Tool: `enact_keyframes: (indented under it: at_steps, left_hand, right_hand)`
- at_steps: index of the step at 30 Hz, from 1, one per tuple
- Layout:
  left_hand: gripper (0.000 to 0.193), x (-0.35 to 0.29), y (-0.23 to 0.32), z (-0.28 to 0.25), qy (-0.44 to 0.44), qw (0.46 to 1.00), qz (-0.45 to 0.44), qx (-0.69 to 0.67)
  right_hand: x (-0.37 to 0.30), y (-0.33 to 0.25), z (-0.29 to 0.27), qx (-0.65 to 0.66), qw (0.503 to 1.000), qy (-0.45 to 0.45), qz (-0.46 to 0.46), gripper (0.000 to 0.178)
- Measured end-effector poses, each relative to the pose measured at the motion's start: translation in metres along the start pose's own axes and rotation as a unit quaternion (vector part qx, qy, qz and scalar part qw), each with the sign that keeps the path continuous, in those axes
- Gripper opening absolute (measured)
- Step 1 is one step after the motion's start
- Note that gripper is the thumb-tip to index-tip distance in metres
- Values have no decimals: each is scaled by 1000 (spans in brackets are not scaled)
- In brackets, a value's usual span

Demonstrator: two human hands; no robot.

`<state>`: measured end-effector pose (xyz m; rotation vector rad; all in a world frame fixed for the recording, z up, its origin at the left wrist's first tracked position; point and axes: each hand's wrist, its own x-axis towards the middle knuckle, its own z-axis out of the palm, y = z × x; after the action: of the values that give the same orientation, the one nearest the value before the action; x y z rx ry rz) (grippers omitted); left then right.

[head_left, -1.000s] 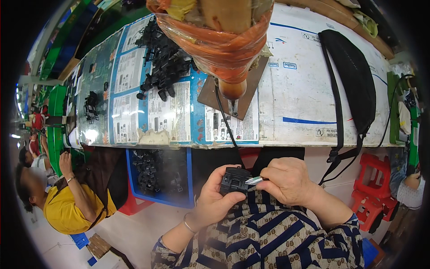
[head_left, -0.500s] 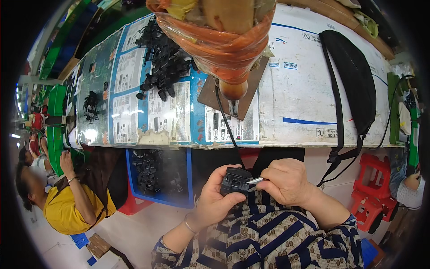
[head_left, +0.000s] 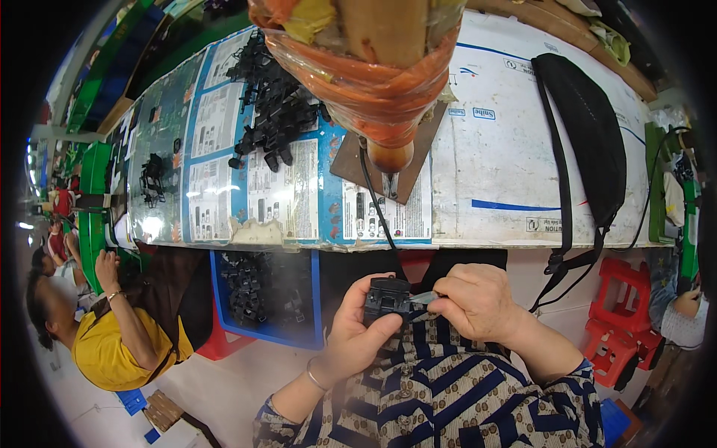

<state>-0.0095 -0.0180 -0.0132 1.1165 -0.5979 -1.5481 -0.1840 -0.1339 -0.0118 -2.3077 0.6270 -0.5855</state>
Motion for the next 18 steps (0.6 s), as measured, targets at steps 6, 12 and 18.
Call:
enact_keyframes:
  at_steps: [6, 12, 18]
  left_hand:
    - [48, 5, 5, 1, 53, 998, -21, -36]
    - [49, 11, 8, 1, 56, 998, 9, 21]
    - [50, 11, 14, 4, 40, 997, 28, 66]
  right_hand:
    - [0, 0, 6, 98, 991, 9, 95, 15]
    - [6, 1, 5, 80, 995, 2, 63, 16]
    - [14, -1, -3, -27, 999, 8, 36, 20]
